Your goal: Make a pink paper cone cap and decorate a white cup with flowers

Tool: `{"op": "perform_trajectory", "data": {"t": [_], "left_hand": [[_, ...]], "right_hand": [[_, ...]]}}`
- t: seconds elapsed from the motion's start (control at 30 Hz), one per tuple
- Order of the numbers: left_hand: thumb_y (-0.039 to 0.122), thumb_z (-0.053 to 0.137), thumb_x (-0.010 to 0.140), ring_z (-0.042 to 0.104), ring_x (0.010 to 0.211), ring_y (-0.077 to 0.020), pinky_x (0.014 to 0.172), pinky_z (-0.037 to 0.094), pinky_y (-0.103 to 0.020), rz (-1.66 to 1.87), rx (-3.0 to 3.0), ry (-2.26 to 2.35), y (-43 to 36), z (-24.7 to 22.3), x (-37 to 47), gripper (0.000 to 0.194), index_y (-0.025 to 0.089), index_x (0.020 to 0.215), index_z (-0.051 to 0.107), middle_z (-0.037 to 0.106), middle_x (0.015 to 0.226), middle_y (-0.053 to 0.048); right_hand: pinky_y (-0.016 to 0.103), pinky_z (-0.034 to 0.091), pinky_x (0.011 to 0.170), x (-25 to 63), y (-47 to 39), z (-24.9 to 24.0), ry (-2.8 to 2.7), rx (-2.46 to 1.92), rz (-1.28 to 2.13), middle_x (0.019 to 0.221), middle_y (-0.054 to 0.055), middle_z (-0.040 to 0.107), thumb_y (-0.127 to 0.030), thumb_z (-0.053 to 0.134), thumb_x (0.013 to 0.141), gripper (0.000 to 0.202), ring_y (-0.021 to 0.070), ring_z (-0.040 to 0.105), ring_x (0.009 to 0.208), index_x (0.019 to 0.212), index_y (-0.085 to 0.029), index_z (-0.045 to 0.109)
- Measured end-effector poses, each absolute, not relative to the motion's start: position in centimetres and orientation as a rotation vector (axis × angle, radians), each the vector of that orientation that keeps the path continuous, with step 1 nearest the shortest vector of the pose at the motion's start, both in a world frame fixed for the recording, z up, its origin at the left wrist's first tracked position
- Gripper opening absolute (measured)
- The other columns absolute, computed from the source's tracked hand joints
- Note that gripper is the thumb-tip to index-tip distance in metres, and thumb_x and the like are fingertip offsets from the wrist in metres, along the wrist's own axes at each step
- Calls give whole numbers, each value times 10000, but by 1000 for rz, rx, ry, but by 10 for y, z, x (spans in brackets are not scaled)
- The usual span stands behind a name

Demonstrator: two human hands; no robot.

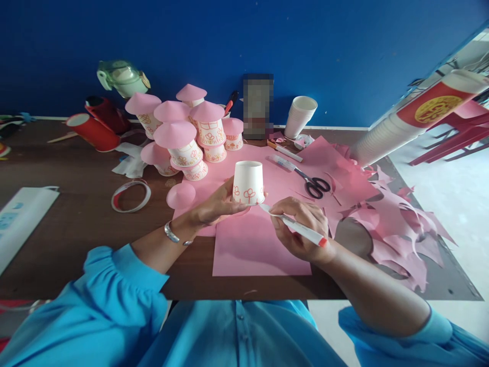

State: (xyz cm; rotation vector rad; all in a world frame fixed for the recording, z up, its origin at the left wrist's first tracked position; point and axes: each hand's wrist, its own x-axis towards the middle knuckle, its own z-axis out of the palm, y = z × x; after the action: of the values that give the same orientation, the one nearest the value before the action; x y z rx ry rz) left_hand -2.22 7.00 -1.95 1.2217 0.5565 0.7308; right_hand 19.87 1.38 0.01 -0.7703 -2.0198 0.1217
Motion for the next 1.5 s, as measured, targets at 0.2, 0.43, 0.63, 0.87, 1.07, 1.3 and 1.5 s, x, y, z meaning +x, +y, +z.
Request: {"op": "perform_trajectory", "data": {"t": [0.2, 0.43, 0.63, 0.87, 1.07, 1.3, 1.5], "left_hand": [[283, 810, 832, 683, 1222, -328, 1099, 494, -513, 772, 1186, 517, 71, -24, -21, 475, 199, 1268, 641, 746, 1244, -136], [260, 786, 857, 698, 1184, -267, 1048, 544, -426, 796, 1023, 447, 70, -24, -21, 504, 266, 1328, 605, 713, 1292, -84], [275, 870, 766, 718, 1008, -244, 772, 572, -319, 777, 1069, 467, 71, -23, -20, 549, 220, 1248, 612, 738, 1127, -86], [211, 897, 733, 675, 870, -163, 708, 519, -263, 711, 1078, 602, 72, -27, -18, 576, 219, 1206, 570, 693, 1005, -27], [247, 848, 784, 654, 945, -183, 828, 553, -319, 775, 1076, 573, 68, -17, -20, 384, 216, 1116, 657, 692, 1052, -39], [300, 840, 803, 694, 976, -218, 953, 561, -392, 787, 1105, 537, 67, -15, -20, 341, 221, 1121, 747, 732, 1056, -63], [221, 808, 825, 702, 1014, -213, 960, 566, -372, 751, 1103, 519, 69, -20, -22, 339, 218, 1157, 742, 744, 1097, -74]], "right_hand": [[259, 581, 610, 201, 12, -1, -1952, -731, 129, 815, 35, 709, -134, 599, 947, 154, 162, 718, 702, 1084, -203, 598], [381, 642, 772, 204, 15, -6, -1886, -767, 112, 1100, 128, 727, -169, 603, 978, 279, 241, 752, 980, 1253, -218, 593], [333, 648, 769, 200, 15, -7, -1964, -752, 145, 1106, 138, 749, -203, 574, 1009, 233, 228, 772, 983, 1242, -207, 587], [305, 637, 715, 201, 14, -5, -1997, -707, 121, 1083, 136, 756, -237, 551, 1028, 222, 212, 774, 941, 1246, -209, 579], [314, 610, 668, 203, 14, -1, -1918, -745, 91, 900, 73, 727, -175, 621, 963, 210, 197, 723, 776, 1170, -207, 635], [288, 600, 659, 200, 14, -1, -1965, -738, 102, 864, 64, 722, -119, 612, 947, 175, 172, 710, 743, 1100, -201, 623], [290, 609, 677, 200, 13, 0, -1994, -735, 93, 882, 74, 731, -129, 593, 969, 163, 177, 728, 779, 1113, -203, 611]]}}
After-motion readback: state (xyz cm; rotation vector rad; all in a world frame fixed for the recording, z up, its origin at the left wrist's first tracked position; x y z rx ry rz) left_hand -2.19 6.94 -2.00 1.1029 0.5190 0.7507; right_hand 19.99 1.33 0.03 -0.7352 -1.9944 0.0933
